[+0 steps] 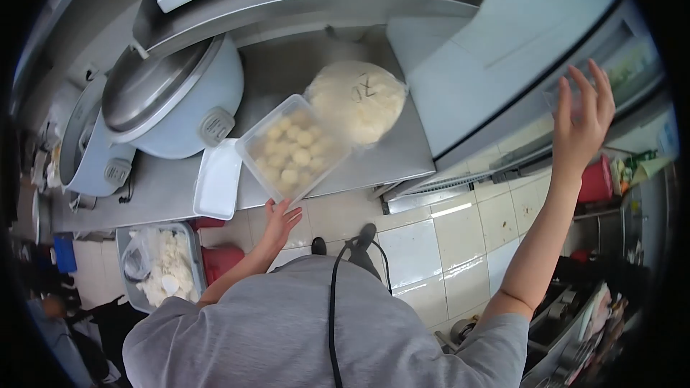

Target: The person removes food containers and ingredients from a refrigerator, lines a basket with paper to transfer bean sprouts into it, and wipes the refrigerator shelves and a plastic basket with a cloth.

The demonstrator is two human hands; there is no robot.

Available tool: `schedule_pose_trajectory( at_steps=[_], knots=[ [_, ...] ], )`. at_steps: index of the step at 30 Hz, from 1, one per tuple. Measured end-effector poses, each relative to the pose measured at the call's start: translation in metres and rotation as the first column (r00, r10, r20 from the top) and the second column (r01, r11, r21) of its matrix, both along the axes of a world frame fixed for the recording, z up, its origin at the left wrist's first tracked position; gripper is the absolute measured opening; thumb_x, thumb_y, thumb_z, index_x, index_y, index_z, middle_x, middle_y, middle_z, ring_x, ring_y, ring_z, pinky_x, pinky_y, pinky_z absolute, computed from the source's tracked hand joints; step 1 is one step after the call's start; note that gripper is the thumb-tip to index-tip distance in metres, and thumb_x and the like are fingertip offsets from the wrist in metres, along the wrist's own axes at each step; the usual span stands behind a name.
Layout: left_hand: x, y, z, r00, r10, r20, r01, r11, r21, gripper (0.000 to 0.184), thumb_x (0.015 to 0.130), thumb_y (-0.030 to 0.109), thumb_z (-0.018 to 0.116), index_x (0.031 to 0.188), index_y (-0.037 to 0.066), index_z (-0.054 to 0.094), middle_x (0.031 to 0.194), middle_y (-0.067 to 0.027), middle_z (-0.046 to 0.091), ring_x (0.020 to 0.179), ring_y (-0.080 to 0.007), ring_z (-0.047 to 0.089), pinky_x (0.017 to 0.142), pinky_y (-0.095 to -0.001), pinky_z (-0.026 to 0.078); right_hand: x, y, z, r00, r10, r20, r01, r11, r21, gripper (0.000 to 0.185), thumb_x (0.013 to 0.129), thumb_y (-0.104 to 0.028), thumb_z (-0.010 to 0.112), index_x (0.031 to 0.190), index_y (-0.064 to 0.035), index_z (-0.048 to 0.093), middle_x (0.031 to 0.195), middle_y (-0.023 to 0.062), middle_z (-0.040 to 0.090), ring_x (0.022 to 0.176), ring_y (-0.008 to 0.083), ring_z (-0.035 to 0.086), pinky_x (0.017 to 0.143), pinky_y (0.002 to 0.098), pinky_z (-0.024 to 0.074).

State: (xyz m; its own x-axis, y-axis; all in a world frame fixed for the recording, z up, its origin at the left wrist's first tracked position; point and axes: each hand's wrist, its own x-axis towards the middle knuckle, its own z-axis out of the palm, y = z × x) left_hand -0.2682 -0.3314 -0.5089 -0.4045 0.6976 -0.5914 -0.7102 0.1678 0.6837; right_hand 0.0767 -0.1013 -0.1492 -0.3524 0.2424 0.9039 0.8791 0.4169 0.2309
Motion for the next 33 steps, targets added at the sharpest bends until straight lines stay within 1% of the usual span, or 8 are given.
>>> schedule_pose_trajectory(
  at_steps=[2, 5, 10, 12, 14, 19, 28, 33],
  knots=[
    [-0.003, -0.007, -0.005, 0.999, 0.034, 0.025, -0.036, 0.997, 0.067, 0.064, 0.078, 0.019, 0.063, 0.123, 0.015, 0.018, 0.110, -0.0116, 0.042, 0.098, -0.0278, 0.051, 0.084, -0.0394, 0.044, 0.012, 0.006, 0.005, 0.967, -0.152, 0.203, 0.140, 0.987, 0.074, 0.016, 0.080, -0.018, 0.062, 0.093, -0.0103, 0.063, 0.114, 0.0015, 0.055, 0.114, 0.0251, 0.045, 0.093, 0.0362, 0.0354],
    [0.000, -0.008, -0.008, 0.988, 0.104, 0.117, -0.127, 0.968, 0.216, 0.052, 0.077, 0.014, 0.062, 0.115, 0.017, 0.027, 0.106, -0.0080, 0.046, 0.096, -0.0258, 0.052, 0.085, -0.0365, 0.043, 0.020, 0.008, 0.014, 0.919, -0.290, 0.267, 0.259, 0.955, 0.145, 0.015, 0.076, -0.020, 0.064, 0.087, -0.0101, 0.061, 0.109, -0.0017, 0.055, 0.108, 0.0232, 0.048, 0.089, 0.0372, 0.0376],
    [0.005, 0.000, -0.002, 0.961, 0.175, 0.215, -0.228, 0.940, 0.253, 0.044, 0.076, 0.020, 0.060, 0.111, 0.010, 0.036, 0.107, -0.0080, 0.047, 0.097, -0.0222, 0.049, 0.085, -0.0357, 0.041, 0.019, 0.007, 0.032, 0.902, -0.178, 0.394, 0.275, 0.940, -0.204, 0.019, 0.070, -0.022, 0.067, 0.080, -0.0088, 0.058, 0.091, 0.0003, 0.052, 0.087, 0.0190, 0.052, 0.071, 0.0327, 0.0446],
    [0.009, 0.002, 0.008, 0.945, 0.180, 0.272, -0.251, 0.934, 0.255, 0.038, 0.076, 0.023, 0.059, 0.107, 0.009, 0.041, 0.106, -0.0073, 0.048, 0.097, -0.0212, 0.050, 0.082, -0.0354, 0.043, 0.026, 0.010, 0.034, 0.884, -0.172, 0.434, 0.271, 0.947, -0.175, 0.021, 0.070, -0.023, 0.066, 0.080, -0.0080, 0.057, 0.090, 0.0011, 0.051, 0.086, 0.0186, 0.052, 0.069, 0.0303, 0.0458],
    [0.018, 0.005, 0.018, 0.953, 0.236, 0.190, -0.282, 0.921, 0.270, 0.039, 0.075, 0.027, 0.059, 0.105, 0.007, 0.044, 0.104, -0.0063, 0.049, 0.096, -0.0201, 0.050, 0.083, -0.0366, 0.041, 0.034, 0.014, 0.030, 0.892, -0.076, 0.446, 0.145, 0.982, -0.123, 0.022, 0.070, -0.023, 0.066, 0.081, -0.0068, 0.057, 0.091, 0.0015, 0.051, 0.086, 0.0186, 0.052, 0.070, 0.0306, 0.0458],
    [0.025, 0.010, 0.005, 0.949, 0.312, 0.050, -0.308, 0.877, 0.369, 0.036, 0.073, 0.026, 0.060, 0.102, 0.008, 0.046, 0.108, -0.0060, 0.048, 0.100, -0.0210, 0.049, 0.086, -0.0380, 0.038, 0.044, 0.014, 0.035, 0.839, -0.049, 0.542, 0.126, 0.986, -0.106, 0.023, 0.071, -0.026, 0.066, 0.080, -0.0070, 0.057, 0.086, 0.0005, 0.050, 0.085, 0.0177, 0.050, 0.068, 0.0291, 0.0441],
    [0.035, -0.021, 0.055, 0.979, 0.205, 0.006, -0.198, 0.935, 0.295, 0.039, 0.073, 0.024, 0.058, 0.105, 0.005, 0.046, 0.108, -0.0092, 0.051, 0.101, -0.0239, 0.049, 0.085, -0.0395, 0.040, 0.103, -0.064, 0.027, 0.940, 0.096, 0.328, -0.068, 0.993, -0.096, 0.019, 0.070, -0.016, 0.067, 0.072, -0.0041, 0.052, 0.081, 0.0064, 0.050, 0.073, 0.0236, 0.046, 0.063, 0.0328, 0.0390],
    [0.066, -0.032, 0.115, 1.000, 0.000, -0.011, 0.004, 0.916, 0.401, 0.039, 0.072, 0.019, 0.057, 0.107, 0.003, 0.049, 0.113, -0.0125, 0.053, 0.105, -0.0286, 0.050, 0.089, -0.0460, 0.042, 0.201, -0.134, -0.004, 0.990, -0.035, 0.139, 0.031, 0.999, 0.031, 0.020, 0.068, -0.011, 0.071, 0.068, -0.0028, 0.052, 0.090, 0.0100, 0.054, 0.081, 0.0290, 0.049, 0.069, 0.0353, 0.0404]
  ],
)
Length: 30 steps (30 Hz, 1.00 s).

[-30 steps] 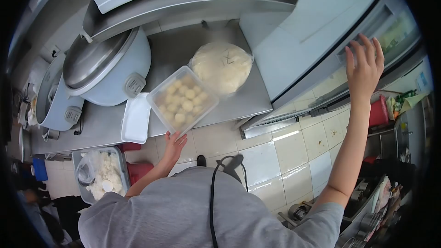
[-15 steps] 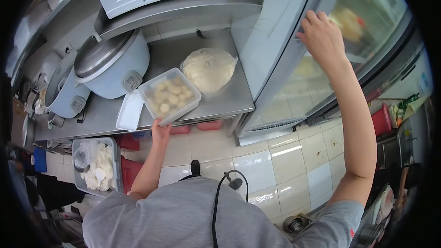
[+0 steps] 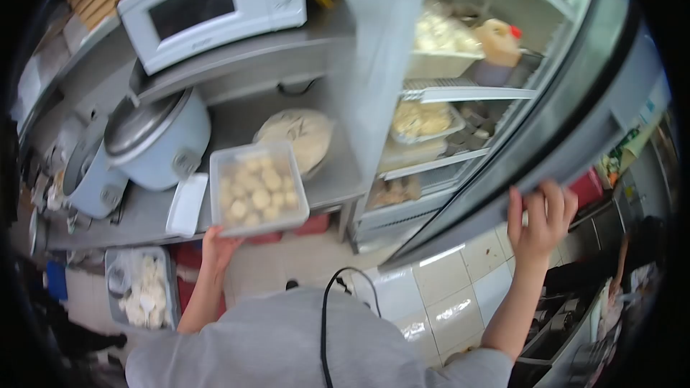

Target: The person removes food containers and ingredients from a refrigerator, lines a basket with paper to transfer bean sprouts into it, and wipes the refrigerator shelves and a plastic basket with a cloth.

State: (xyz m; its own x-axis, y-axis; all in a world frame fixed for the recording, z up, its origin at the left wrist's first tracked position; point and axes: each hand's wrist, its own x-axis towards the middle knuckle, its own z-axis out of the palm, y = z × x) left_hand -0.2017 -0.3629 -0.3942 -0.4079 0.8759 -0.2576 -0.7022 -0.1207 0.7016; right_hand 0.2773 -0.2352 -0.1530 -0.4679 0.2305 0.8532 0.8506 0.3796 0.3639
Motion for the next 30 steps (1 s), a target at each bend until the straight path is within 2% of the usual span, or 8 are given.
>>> schedule_pose_trajectory(
  at_steps=[4, 7, 11, 19, 21, 23, 26, 30],
  knots=[
    [0.038, 0.020, 0.049, 0.974, -0.227, -0.022, 0.228, 0.972, 0.049, 0.052, 0.070, 0.019, 0.056, 0.116, -0.002, 0.044, 0.115, -0.0173, 0.051, 0.107, -0.0320, 0.050, 0.086, -0.0481, 0.044, 0.080, -0.052, -0.031, 0.896, 0.049, -0.441, 0.033, 0.984, 0.176, 0.051, 0.075, -0.017, 0.069, 0.117, -0.0056, 0.041, 0.129, 0.0176, 0.033, 0.114, 0.0321, 0.041, 0.090, 0.0402, 0.0395],
    [0.088, 0.041, 0.087, 0.887, -0.457, 0.066, 0.453, 0.889, 0.071, 0.059, 0.068, 0.021, 0.056, 0.119, -0.004, 0.040, 0.117, -0.0202, 0.049, 0.106, -0.0341, 0.050, 0.087, -0.0499, 0.043, 0.115, -0.085, -0.040, 0.556, 0.049, -0.830, -0.051, 0.998, 0.025, 0.073, 0.079, -0.019, 0.064, 0.137, -0.0106, 0.021, 0.135, 0.0176, 0.029, 0.121, 0.0303, 0.035, 0.095, 0.0403, 0.0335],
    [0.164, 0.074, 0.119, 0.766, -0.623, 0.159, 0.622, 0.780, 0.065, 0.064, 0.069, 0.023, 0.057, 0.123, -0.002, 0.035, 0.121, -0.0210, 0.045, 0.109, -0.0348, 0.048, 0.092, -0.0504, 0.039, 0.200, -0.091, -0.051, 0.343, -0.170, -0.924, 0.248, 0.965, -0.085, 0.066, 0.079, -0.017, 0.064, 0.135, -0.0117, 0.030, 0.135, 0.0122, 0.035, 0.122, 0.0274, 0.036, 0.100, 0.0373, 0.0263],
    [0.282, 0.110, 0.144, 0.610, -0.782, 0.129, 0.775, 0.623, 0.109, 0.062, 0.071, 0.024, 0.057, 0.126, 0.003, 0.034, 0.122, -0.0178, 0.045, 0.110, -0.0322, 0.047, 0.094, -0.0477, 0.036, 0.379, -0.088, -0.057, 0.312, -0.179, -0.933, 0.141, 0.980, -0.141, 0.056, 0.083, -0.014, 0.060, 0.129, 0.0046, 0.033, 0.127, 0.0150, 0.043, 0.116, 0.0220, 0.042, 0.098, 0.0306, 0.0289],
    [0.305, 0.119, 0.151, 0.592, -0.797, 0.119, 0.788, 0.604, 0.124, 0.061, 0.073, 0.024, 0.056, 0.126, 0.005, 0.035, 0.124, -0.0167, 0.044, 0.111, -0.0313, 0.046, 0.094, -0.0475, 0.036, 0.372, -0.087, -0.047, 0.332, -0.292, -0.897, 0.252, 0.944, -0.214, 0.058, 0.083, -0.017, 0.060, 0.129, 0.0042, 0.033, 0.130, 0.0161, 0.041, 0.118, 0.0245, 0.040, 0.100, 0.0311, 0.0271],
    [0.328, 0.130, 0.158, 0.591, -0.802, 0.084, 0.795, 0.597, 0.107, 0.063, 0.073, 0.025, 0.055, 0.128, 0.006, 0.033, 0.127, -0.0156, 0.041, 0.114, -0.0342, 0.043, 0.095, -0.0494, 0.035, 0.293, -0.084, -0.021, 0.629, -0.320, -0.709, 0.538, 0.837, 0.099, 0.061, 0.082, -0.021, 0.060, 0.130, 0.0032, 0.033, 0.133, 0.0177, 0.038, 0.122, 0.0274, 0.037, 0.102, 0.0352, 0.0247],
    [0.358, 0.147, 0.175, 0.564, -0.821, 0.090, 0.811, 0.571, 0.127, 0.061, 0.075, 0.026, 0.054, 0.128, 0.006, 0.034, 0.128, -0.0152, 0.040, 0.116, -0.0318, 0.042, 0.096, -0.0491, 0.033, 0.179, -0.075, -0.021, 0.868, -0.084, -0.489, 0.078, 0.996, -0.033, 0.071, 0.075, -0.030, 0.065, 0.130, 0.0018, 0.034, 0.134, 0.0168, 0.037, 0.127, 0.0334, 0.029, 0.105, 0.0466, 0.0175],
    [0.383, 0.166, 0.205, 0.532, -0.846, 0.020, 0.832, 0.527, 0.172, 0.060, 0.076, 0.030, 0.053, 0.128, 0.006, 0.035, 0.127, -0.0149, 0.041, 0.117, -0.0299, 0.041, 0.096, -0.0482, 0.032, 0.122, -0.030, -0.045, 0.987, -0.142, -0.076, 0.131, 0.982, -0.138, 0.060, 0.073, -0.020, 0.062, 0.127, -0.0060, 0.040, 0.131, 0.0144, 0.039, 0.125, 0.0343, 0.031, 0.104, 0.0544, 0.0161]
  ],
)
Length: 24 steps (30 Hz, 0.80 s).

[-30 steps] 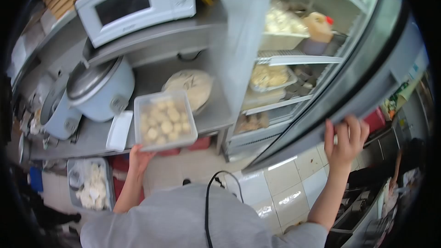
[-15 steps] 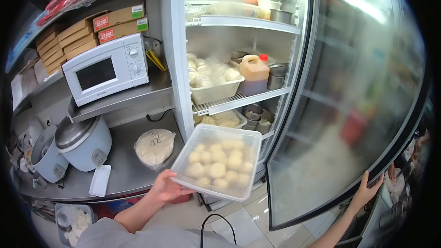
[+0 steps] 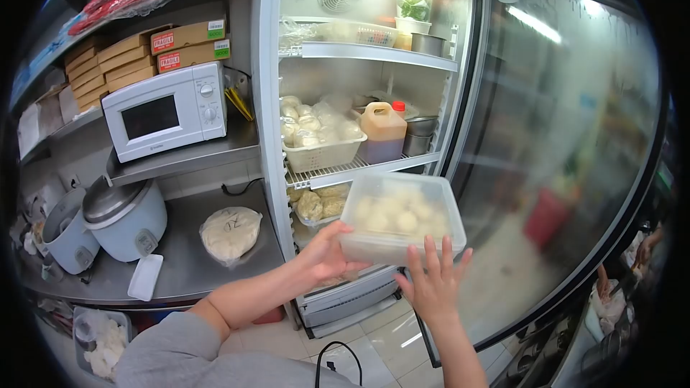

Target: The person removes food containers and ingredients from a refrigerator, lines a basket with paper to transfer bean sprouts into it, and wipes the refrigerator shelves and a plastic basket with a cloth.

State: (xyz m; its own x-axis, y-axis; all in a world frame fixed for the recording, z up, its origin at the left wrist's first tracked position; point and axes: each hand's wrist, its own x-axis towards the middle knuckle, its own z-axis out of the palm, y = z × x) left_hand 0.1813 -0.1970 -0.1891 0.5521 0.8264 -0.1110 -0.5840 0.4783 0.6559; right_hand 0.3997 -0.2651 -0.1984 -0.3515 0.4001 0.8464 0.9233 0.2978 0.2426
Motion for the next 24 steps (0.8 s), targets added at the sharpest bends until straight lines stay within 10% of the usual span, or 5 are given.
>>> schedule_pose_trajectory(
  at_steps=[7, 16, 18, 24],
  knots=[
    [0.000, 0.016, 0.074, 0.999, -0.039, 0.022, 0.035, 0.986, 0.163, 0.058, 0.077, 0.032, 0.053, 0.126, 0.006, 0.036, 0.125, -0.0138, 0.043, 0.114, -0.0277, 0.043, 0.095, -0.0468, 0.034, 0.005, 0.082, 0.061, 0.995, -0.030, 0.098, -0.014, 0.910, 0.413, 0.051, 0.069, -0.002, 0.054, 0.118, -0.0129, 0.048, 0.111, 0.0079, 0.047, 0.108, 0.0256, 0.043, 0.102, 0.0526, 0.0223],
    [-0.056, 0.034, 0.205, 1.000, 0.005, -0.015, 0.006, 0.755, 0.656, 0.057, 0.085, 0.046, 0.049, 0.121, 0.003, 0.042, 0.116, -0.0131, 0.048, 0.100, -0.0278, 0.053, 0.087, -0.0415, 0.042, -0.038, 0.125, 0.230, 0.996, 0.094, -0.007, -0.067, 0.754, 0.653, 0.069, 0.055, -0.015, 0.073, 0.118, -0.0121, 0.045, 0.110, 0.0065, 0.051, 0.105, 0.0268, 0.045, 0.096, 0.0423, 0.0275],
    [-0.078, 0.021, 0.215, 0.917, 0.394, 0.062, -0.264, 0.483, 0.835, 0.056, 0.086, 0.043, 0.048, 0.121, 0.000, 0.041, 0.116, -0.0152, 0.047, 0.103, -0.0286, 0.051, 0.089, -0.0408, 0.042, -0.045, 0.152, 0.256, 0.989, 0.146, 0.002, -0.112, 0.747, 0.655, 0.073, 0.053, -0.017, 0.075, 0.119, -0.0124, 0.044, 0.111, 0.0064, 0.051, 0.106, 0.0268, 0.044, 0.095, 0.0408, 0.0284],
    [-0.156, 0.012, 0.240, 0.836, 0.522, 0.170, -0.293, 0.162, 0.942, 0.054, 0.090, 0.036, 0.040, 0.129, -0.002, 0.033, 0.128, -0.0204, 0.039, 0.118, -0.0323, 0.040, 0.097, -0.0433, 0.036, -0.078, 0.238, 0.309, 0.943, 0.307, 0.131, -0.318, 0.709, 0.629, 0.076, 0.052, -0.017, 0.078, 0.119, -0.0141, 0.043, 0.109, 0.0061, 0.050, 0.104, 0.0271, 0.045, 0.090, 0.0402, 0.0334]
  ],
)
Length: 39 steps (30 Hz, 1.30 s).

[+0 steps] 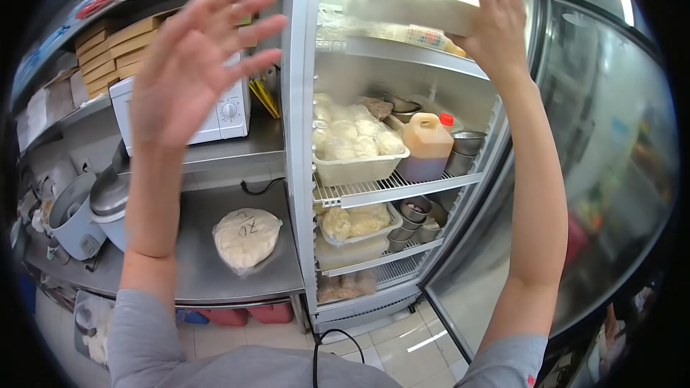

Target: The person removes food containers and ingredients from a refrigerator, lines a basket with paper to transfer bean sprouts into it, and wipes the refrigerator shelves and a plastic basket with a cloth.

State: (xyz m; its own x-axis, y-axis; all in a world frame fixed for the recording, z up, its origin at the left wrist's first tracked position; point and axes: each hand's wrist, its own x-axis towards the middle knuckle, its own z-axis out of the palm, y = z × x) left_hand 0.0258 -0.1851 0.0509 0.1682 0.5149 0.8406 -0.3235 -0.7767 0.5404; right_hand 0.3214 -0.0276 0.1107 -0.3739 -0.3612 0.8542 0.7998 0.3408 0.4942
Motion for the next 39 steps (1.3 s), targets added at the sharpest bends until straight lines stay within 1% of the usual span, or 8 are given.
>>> schedule_pose_trajectory(
  at_steps=[13, 17, 18, 21, 23, 32, 35, 39],
  knots=[
    [-0.045, -0.106, 0.046, 0.802, 0.588, -0.109, -0.569, 0.806, 0.165, 0.066, 0.089, 0.040, 0.038, 0.134, -0.004, 0.018, 0.140, -0.0236, 0.018, 0.131, -0.0334, 0.020, 0.107, -0.0403, 0.023, -0.093, 0.168, 0.010, 0.989, 0.078, 0.127, -0.015, 0.900, -0.435, 0.074, 0.058, -0.021, 0.076, 0.123, -0.0141, 0.042, 0.115, 0.0073, 0.048, 0.109, 0.0304, 0.044, 0.090, 0.0410, 0.0392],
    [0.010, -0.080, 0.032, 0.460, 0.875, 0.149, -0.886, 0.463, 0.014, 0.064, 0.092, 0.041, 0.026, 0.136, -0.001, 0.009, 0.141, -0.0246, 0.012, 0.132, -0.0347, 0.013, 0.109, -0.0442, 0.019, -0.115, 0.229, 0.020, 0.935, 0.203, 0.291, -0.003, 0.824, -0.566, 0.049, 0.070, -0.016, 0.069, 0.116, -0.0110, 0.052, 0.110, 0.0127, 0.054, 0.102, 0.0283, 0.052, 0.089, 0.0360, 0.0405],
    [-0.010, -0.080, 0.031, 0.600, 0.800, -0.010, -0.775, 0.585, 0.241, 0.049, 0.091, 0.036, 0.032, 0.124, -0.001, 0.028, 0.128, -0.0229, 0.031, 0.118, -0.0357, 0.031, 0.095, -0.0462, 0.033, -0.113, 0.226, 0.015, 0.936, 0.201, 0.290, 0.004, 0.816, -0.579, 0.049, 0.070, -0.016, 0.069, 0.116, -0.0110, 0.052, 0.110, 0.0127, 0.054, 0.102, 0.0283, 0.052, 0.089, 0.0360, 0.0405],
    [-0.070, -0.090, 0.029, 0.822, 0.412, -0.395, -0.356, 0.911, 0.208, 0.059, 0.091, 0.039, 0.028, 0.135, 0.000, 0.020, 0.139, -0.0235, 0.020, 0.131, -0.0343, 0.021, 0.106, -0.0435, 0.024, -0.099, 0.180, 0.009, 0.986, 0.123, 0.116, -0.033, 0.813, -0.582, 0.041, 0.078, -0.030, 0.061, 0.113, -0.0098, 0.057, 0.102, 0.0191, 0.059, 0.093, 0.0339, 0.058, 0.080, 0.0412, 0.0455],
    [-0.057, -0.071, 0.003, 0.350, 0.885, -0.306, -0.781, 0.457, 0.425, 0.052, 0.091, 0.037, 0.030, 0.129, 0.003, 0.034, 0.136, -0.0212, 0.031, 0.127, -0.0332, 0.030, 0.102, -0.0403, 0.030, -0.070, 0.143, 0.000, 0.961, 0.276, 0.022, -0.239, 0.867, -0.438, 0.033, 0.082, -0.029, 0.055, 0.110, -0.0127, 0.057, 0.104, 0.0145, 0.059, 0.093, 0.0338, 0.056, 0.082, 0.0398, 0.0447],
    [-0.029, 0.043, -0.111, 0.351, 0.903, -0.248, -0.910, 0.391, 0.139, 0.012, 0.080, 0.012, 0.059, 0.079, 0.001, 0.064, 0.111, -0.0110, 0.056, 0.105, -0.0215, 0.050, 0.092, -0.0333, 0.036, 0.106, 0.061, -0.073, 0.968, 0.251, 0.005, -0.226, 0.880, -0.418, 0.008, 0.081, -0.003, 0.057, 0.088, 0.0011, 0.058, 0.074, 0.0089, 0.055, 0.067, 0.0171, 0.053, 0.061, 0.0247, 0.0411],
    [-0.013, 0.083, -0.153, 0.121, 0.988, -0.096, -0.959, 0.141, 0.244, 0.015, 0.079, 0.010, 0.060, 0.091, 0.004, 0.065, 0.122, -0.0099, 0.049, 0.112, -0.0238, 0.045, 0.093, -0.0348, 0.035, 0.150, 0.053, -0.094, 0.990, 0.138, 0.006, -0.115, 0.847, -0.519, 0.011, 0.079, -0.006, 0.061, 0.079, 0.0016, 0.053, 0.068, 0.0060, 0.049, 0.058, 0.0136, 0.044, 0.054, 0.0231, 0.0357],
    [0.009, 0.119, -0.202, 0.120, 0.986, -0.116, -0.993, 0.118, -0.018, 0.058, 0.078, 0.015, 0.061, 0.131, 0.012, 0.038, 0.140, -0.0087, 0.020, 0.122, -0.0267, 0.034, 0.094, -0.0412, 0.034, 0.182, 0.057, -0.118, 0.981, 0.047, -0.187, -0.142, 0.832, -0.537, 0.015, 0.076, -0.001, 0.062, 0.074, 0.0005, 0.047, 0.069, 0.0053, 0.047, 0.057, 0.0132, 0.043, 0.053, 0.0228, 0.0339]
  ],
)
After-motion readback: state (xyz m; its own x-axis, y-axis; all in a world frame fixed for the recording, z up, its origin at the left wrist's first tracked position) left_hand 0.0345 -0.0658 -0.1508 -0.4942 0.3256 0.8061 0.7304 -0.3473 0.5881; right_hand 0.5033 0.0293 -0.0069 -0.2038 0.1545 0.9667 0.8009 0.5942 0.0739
